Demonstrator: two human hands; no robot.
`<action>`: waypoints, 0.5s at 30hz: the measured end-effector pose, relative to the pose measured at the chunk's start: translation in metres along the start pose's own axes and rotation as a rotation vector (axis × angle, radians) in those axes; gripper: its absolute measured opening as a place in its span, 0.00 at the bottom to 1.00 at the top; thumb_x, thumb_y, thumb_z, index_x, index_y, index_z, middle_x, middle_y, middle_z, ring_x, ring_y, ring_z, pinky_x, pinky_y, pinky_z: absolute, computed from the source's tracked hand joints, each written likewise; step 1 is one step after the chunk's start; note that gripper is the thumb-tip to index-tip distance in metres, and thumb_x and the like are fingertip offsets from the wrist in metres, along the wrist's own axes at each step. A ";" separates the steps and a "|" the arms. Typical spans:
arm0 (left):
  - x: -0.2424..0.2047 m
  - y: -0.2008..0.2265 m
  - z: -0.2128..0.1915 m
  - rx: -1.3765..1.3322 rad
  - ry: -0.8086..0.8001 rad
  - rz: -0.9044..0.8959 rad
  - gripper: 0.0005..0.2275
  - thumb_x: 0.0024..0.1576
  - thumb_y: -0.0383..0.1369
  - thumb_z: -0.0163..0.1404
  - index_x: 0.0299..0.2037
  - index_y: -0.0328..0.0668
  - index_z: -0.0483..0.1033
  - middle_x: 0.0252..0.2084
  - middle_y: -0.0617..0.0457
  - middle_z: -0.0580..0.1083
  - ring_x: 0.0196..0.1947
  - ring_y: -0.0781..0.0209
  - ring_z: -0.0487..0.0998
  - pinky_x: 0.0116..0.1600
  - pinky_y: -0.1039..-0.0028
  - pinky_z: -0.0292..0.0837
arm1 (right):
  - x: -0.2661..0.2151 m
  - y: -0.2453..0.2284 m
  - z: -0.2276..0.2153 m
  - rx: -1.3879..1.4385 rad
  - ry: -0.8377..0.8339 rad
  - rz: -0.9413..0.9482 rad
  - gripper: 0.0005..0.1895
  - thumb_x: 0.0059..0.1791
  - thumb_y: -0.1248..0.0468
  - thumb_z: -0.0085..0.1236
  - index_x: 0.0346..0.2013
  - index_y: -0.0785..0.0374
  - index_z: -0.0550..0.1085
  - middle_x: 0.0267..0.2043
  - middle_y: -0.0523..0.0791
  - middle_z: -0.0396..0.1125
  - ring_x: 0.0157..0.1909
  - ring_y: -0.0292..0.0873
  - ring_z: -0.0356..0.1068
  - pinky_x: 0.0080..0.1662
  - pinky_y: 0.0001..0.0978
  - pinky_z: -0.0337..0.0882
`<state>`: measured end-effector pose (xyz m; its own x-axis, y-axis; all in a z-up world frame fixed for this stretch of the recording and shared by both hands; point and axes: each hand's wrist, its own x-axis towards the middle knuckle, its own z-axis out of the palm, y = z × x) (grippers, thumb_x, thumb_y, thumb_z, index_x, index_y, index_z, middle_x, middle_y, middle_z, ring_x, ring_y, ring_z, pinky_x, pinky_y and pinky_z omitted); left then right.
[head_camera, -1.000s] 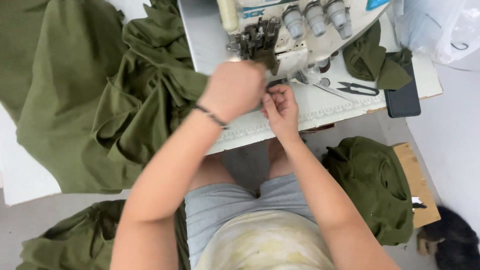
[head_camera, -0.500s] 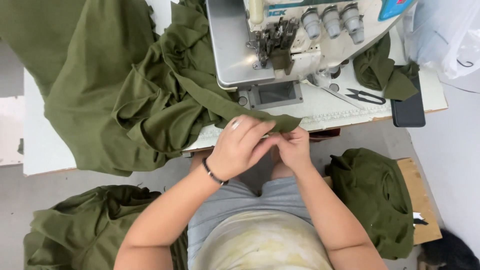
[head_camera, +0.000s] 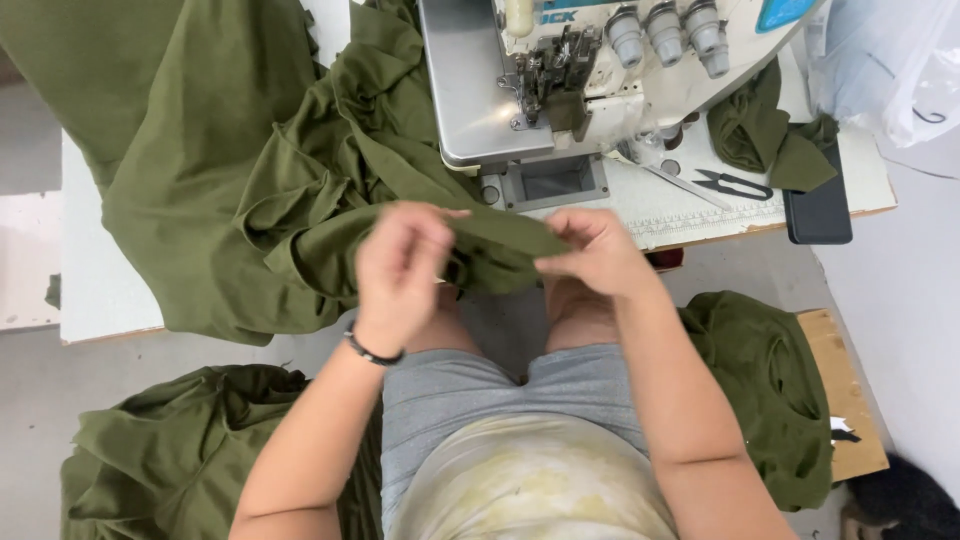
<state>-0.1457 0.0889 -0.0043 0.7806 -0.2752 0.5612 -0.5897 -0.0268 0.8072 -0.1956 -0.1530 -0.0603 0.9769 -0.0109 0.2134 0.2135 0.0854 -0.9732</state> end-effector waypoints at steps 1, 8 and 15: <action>0.008 0.003 -0.015 0.001 -0.006 0.003 0.03 0.64 0.26 0.50 0.38 0.42 0.75 0.38 0.48 0.79 0.37 0.47 0.82 0.45 0.62 0.75 | 0.005 -0.010 -0.002 0.003 0.005 -0.003 0.16 0.35 0.79 0.75 0.30 0.63 0.78 0.30 0.41 0.74 0.38 0.34 0.71 0.48 0.31 0.75; 0.145 -0.001 -0.043 0.882 -0.029 0.431 0.05 0.66 0.36 0.62 0.39 0.49 0.81 0.38 0.58 0.80 0.36 0.54 0.78 0.39 0.65 0.67 | 0.005 -0.009 0.033 0.293 0.214 -0.029 0.13 0.56 0.70 0.50 0.55 0.64 0.72 0.53 0.47 0.70 0.53 0.42 0.71 0.57 0.34 0.74; 0.193 -0.176 0.057 0.805 -0.417 0.302 0.14 0.59 0.44 0.67 0.30 0.51 0.78 0.30 0.56 0.71 0.27 0.51 0.75 0.24 0.62 0.64 | -0.026 0.064 0.026 0.008 0.310 0.201 0.09 0.56 0.62 0.56 0.33 0.58 0.68 0.27 0.35 0.64 0.32 0.26 0.61 0.35 0.19 0.64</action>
<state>0.0963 -0.0140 -0.0484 0.5275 -0.6945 0.4893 -0.8407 -0.5095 0.1833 -0.2074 -0.1218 -0.1255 0.9555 -0.2944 -0.0191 0.0184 0.1239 -0.9921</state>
